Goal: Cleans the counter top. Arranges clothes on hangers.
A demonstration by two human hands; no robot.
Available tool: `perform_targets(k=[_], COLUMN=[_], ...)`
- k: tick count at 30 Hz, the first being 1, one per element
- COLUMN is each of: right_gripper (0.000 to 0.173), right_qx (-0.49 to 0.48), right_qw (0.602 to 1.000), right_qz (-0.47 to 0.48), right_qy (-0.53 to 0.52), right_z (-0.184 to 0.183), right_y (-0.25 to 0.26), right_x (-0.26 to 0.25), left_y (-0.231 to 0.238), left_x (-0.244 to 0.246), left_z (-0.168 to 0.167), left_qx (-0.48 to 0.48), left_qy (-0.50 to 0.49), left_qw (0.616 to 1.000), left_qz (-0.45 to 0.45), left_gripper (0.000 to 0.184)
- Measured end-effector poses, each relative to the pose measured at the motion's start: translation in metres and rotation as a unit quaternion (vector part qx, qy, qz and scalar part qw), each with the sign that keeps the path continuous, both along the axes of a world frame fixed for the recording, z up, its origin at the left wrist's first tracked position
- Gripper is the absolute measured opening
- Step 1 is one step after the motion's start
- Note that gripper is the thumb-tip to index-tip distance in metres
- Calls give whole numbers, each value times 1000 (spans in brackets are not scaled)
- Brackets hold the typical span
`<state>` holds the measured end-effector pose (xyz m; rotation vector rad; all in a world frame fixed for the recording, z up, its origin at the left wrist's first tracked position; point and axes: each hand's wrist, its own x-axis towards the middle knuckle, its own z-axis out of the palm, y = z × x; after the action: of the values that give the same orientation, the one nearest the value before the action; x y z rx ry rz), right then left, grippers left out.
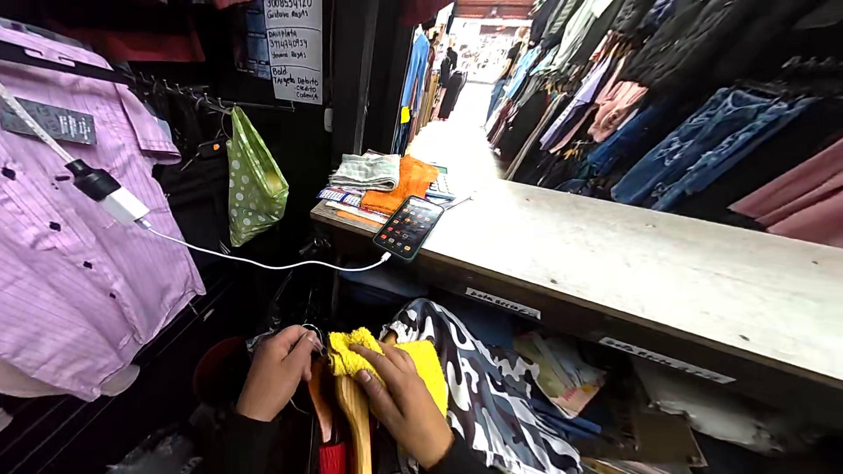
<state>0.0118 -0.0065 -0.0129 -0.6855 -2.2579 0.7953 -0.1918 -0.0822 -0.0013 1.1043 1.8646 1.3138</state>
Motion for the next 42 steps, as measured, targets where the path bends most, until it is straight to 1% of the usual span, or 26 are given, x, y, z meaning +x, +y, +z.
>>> perform_targets(k=[2,5,7,8,10,12,14,15,17,18,20,21,23,25,27,29,31,32,34,35,37,38,39,40,41,42], right_gripper=[41,41,39,39,38,38,38,37,34,32,29,29,28,31,34,32,33,34,34,34,29,22,18,14,14,21], right_qx=[31,63,57,47,10,-18,-25,-29,-31,-20,42,80,117,120,133,149,151,148,127,106,75,84,103,128,141,141], right_qw=[999,998,998,998,999,998,997,996,993,991,988,986,985,988,988,987,985,984,982,984,991,993,992,987,985,986], right_qz=[14,28,40,42,46,58,75,83,94,98,103,106,110,95,71,49,20,-1,-45,-59,-39,-1,54,88,90,63], right_qy=[19,13,2,-6,-18,-18,7,25,66,90,109,97,62,32,23,37,78,104,135,133,101,79,56,41,43,57], right_z=[10,24,28,27,27,30,36,38,43,47,59,66,76,71,56,51,51,47,28,17,2,-4,-11,-18,-22,-24], right_y=[3,6,12,15,20,19,14,10,6,5,3,2,0,-3,-5,-9,-19,-24,-36,-45,-69,-80,-89,-94,-90,-77], right_x=[-3,1,12,18,28,30,25,23,23,23,24,25,30,34,36,37,36,34,33,33,40,44,48,51,52,51], left_y=[-1,-5,-8,-9,-10,-12,-17,-21,-28,-31,-36,-39,-44,-48,-48,-47,-50,-51,-52,-51,-51,-51,-52,-53,-52,-51], left_x=[22,48,57,59,64,69,75,76,79,82,92,95,95,95,94,97,99,98,95,93,85,82,78,75,72,70], left_z=[15,31,34,33,31,30,36,39,44,48,52,52,54,54,50,47,51,51,45,41,36,34,31,27,24,22], left_qx=[62,161,208,210,177,123,97,97,105,113,128,143,172,184,181,170,174,179,173,161,129,119,114,116,119,121], left_qy=[5,92,139,167,217,240,259,251,200,185,196,211,233,260,278,236,181,174,167,156,92,58,41,36,36,36], left_qw=[998,981,966,961,960,963,960,962,974,976,972,966,956,947,943,956,967,967,969,974,987,991,993,993,992,992], left_qz=[-14,-55,-69,-61,-20,24,45,40,4,-15,-29,-30,-40,-39,-28,-35,-50,-52,-49,-39,-14,-1,4,4,3,3], left_gripper=[28,31,32,32,34,37,41,42,45,47,50,51,51,48,47,47,48,49,50,47,42,41,41,41,41,41])
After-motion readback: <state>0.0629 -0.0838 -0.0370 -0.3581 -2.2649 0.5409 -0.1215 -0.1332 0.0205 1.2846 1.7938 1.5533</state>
